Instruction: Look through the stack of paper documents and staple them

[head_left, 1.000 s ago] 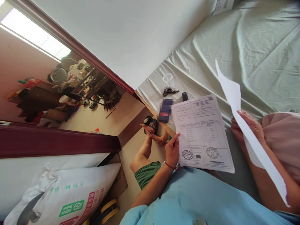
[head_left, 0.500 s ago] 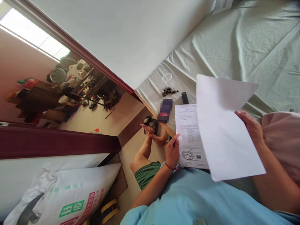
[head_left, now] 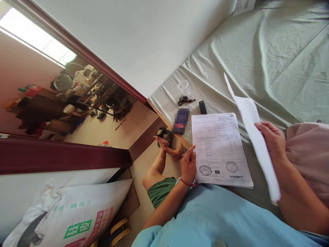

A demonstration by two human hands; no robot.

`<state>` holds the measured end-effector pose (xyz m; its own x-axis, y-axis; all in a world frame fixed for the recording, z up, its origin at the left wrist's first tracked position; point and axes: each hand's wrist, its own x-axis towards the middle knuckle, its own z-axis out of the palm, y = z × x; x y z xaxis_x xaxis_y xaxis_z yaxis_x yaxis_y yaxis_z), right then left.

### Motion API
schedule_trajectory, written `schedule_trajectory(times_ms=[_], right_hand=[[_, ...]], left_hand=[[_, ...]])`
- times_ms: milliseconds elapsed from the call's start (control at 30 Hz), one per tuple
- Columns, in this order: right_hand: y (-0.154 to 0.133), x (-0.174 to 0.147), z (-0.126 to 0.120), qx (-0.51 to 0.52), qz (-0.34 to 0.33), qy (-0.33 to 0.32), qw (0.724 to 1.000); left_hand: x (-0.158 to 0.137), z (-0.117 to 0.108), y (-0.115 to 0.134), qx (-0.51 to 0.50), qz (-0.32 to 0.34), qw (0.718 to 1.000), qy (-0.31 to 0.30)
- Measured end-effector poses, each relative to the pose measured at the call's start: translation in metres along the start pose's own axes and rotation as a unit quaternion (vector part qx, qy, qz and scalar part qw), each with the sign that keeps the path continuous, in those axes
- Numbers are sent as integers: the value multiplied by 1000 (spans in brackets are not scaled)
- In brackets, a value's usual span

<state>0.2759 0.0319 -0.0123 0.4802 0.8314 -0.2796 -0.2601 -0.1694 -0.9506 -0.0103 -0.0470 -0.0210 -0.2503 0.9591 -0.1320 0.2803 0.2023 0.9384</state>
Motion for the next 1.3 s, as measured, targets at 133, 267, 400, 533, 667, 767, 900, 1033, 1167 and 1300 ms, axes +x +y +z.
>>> schedule_trajectory(times_ms=[133,267,400,533,667,767,900,1033,1167,1300], right_hand=[[7,-9,9,-137,-81,-12,987],[16,-11,13,-307,-193,-21,932],[23,-13,16,-362,-236,-25,902],[26,-16,17,-383,-243,-27,891],[27,-17,18,-382,-237,-33,893],[27,-17,19,-377,-232,-35,896],[26,-19,21,-378,-230,-37,896],[24,-21,22,-370,-225,-47,900],[25,-21,21,-371,-221,-51,901],[29,-17,19,-399,-224,-71,886]], left_hand=[[1,1,-4,-40,-44,998,-8],[6,0,-9,-29,-48,998,29],[9,2,-13,-24,-47,997,52],[8,3,-13,-50,-60,996,40],[8,1,-12,-57,-56,997,19],[8,0,-12,-42,-47,998,14],[8,0,-12,-40,-42,998,20],[7,0,-8,-33,-30,999,14],[6,-1,-3,24,-4,1000,14],[5,-2,0,51,12,998,22]])
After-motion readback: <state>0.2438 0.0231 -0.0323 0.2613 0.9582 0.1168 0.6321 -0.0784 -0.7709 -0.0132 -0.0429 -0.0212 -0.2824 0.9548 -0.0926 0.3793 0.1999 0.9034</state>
